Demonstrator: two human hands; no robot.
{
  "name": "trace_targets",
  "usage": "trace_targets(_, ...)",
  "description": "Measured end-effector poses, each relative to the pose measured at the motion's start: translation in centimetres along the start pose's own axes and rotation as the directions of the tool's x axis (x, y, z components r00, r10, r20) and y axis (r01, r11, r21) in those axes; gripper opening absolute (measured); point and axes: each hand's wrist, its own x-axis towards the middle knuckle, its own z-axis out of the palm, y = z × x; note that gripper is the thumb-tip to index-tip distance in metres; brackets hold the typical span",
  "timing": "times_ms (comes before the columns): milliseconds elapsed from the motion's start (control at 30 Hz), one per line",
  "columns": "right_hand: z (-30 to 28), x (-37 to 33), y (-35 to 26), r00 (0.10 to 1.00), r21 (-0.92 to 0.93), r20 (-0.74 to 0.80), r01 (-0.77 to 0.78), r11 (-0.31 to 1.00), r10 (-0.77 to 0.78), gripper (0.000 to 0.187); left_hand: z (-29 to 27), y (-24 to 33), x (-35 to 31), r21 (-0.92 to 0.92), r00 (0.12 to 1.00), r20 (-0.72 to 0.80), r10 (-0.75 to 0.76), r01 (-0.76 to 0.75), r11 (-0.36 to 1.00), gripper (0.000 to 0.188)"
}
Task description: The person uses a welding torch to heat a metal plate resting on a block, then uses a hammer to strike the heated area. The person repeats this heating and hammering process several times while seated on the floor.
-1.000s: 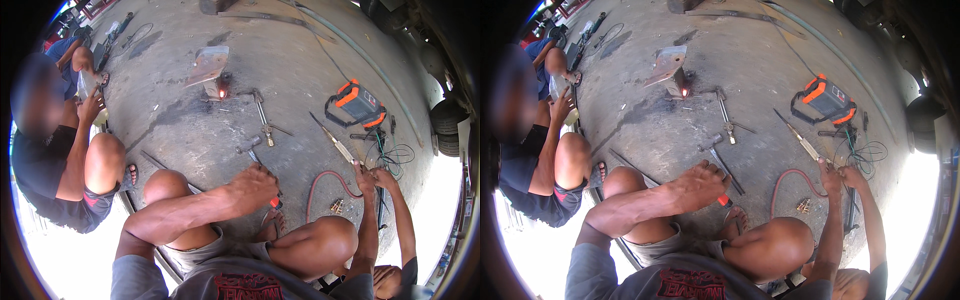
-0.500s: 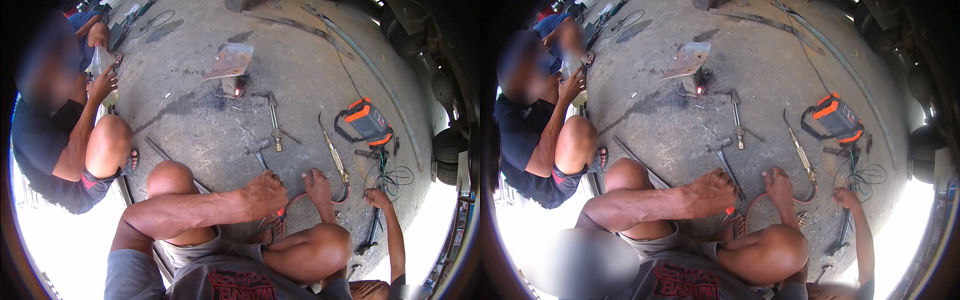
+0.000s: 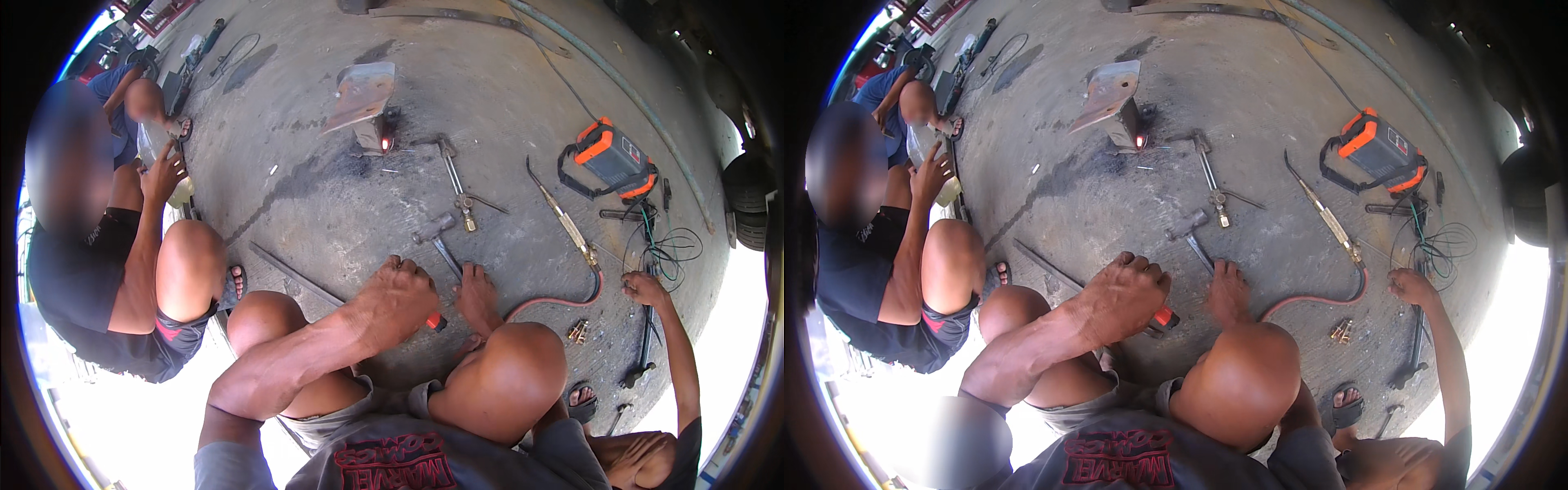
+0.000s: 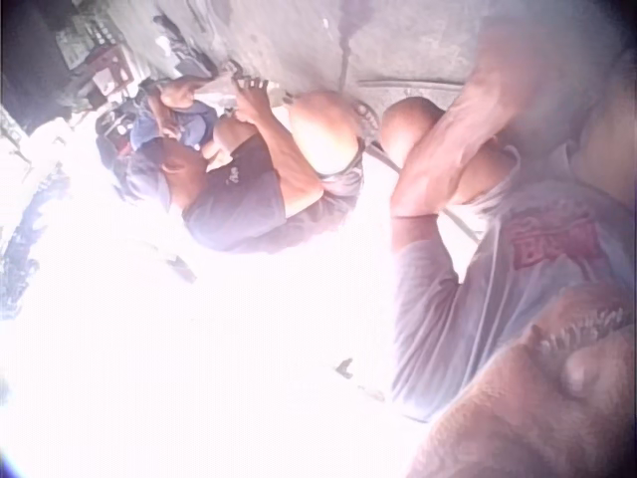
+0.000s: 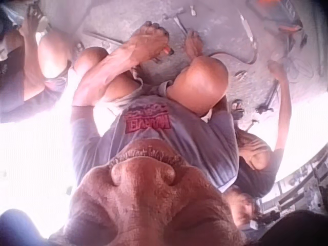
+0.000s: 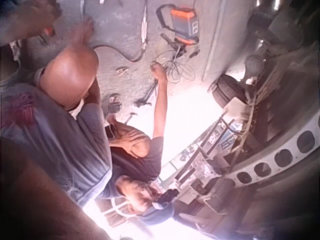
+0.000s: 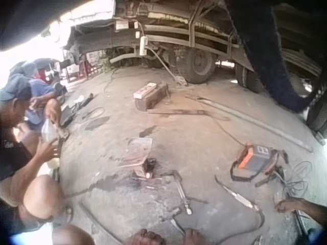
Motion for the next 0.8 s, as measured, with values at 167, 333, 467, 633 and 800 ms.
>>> trace_targets(167,2.1,0.1,0.0,0.995,0.155,-0.083,-0.039,0.987,0.053,0.029,-0.2,-0.9,-1.1,-0.039,0.997,-0.048,-0.058,0.056,0.998,0.027)
trace_targets(333,-0.5,0.9,-1.3,0.989,0.526,0.026,-0.137,0.839,0.145,0.027,-1.6,-1.5,-0.9,-0.005,0.975,-0.194,-0.105,0.106,0.994,0.022)
trace_targets(467,-2.8,1.9,-2.6,0.979,0.630,0.160,-0.198,0.751,0.123,0.033,-6.1,-5.6,-0.5,0.060,0.853,-0.446,-0.269,0.329,0.942,0.009)
trace_targets(633,-4.1,1.4,-2.9,0.961,0.540,0.243,-0.244,0.805,0.128,0.038,-8.0,-13.0,0.9,0.292,0.785,-0.492,-0.377,0.557,0.777,0.008)
trace_targets(800,-3.2,1.5,-2.9,0.978,0.585,0.199,-0.173,0.792,0.066,0.034,-5.3,-15.7,5.1,0.526,0.833,-0.413,-0.369,0.549,0.650,0.008)
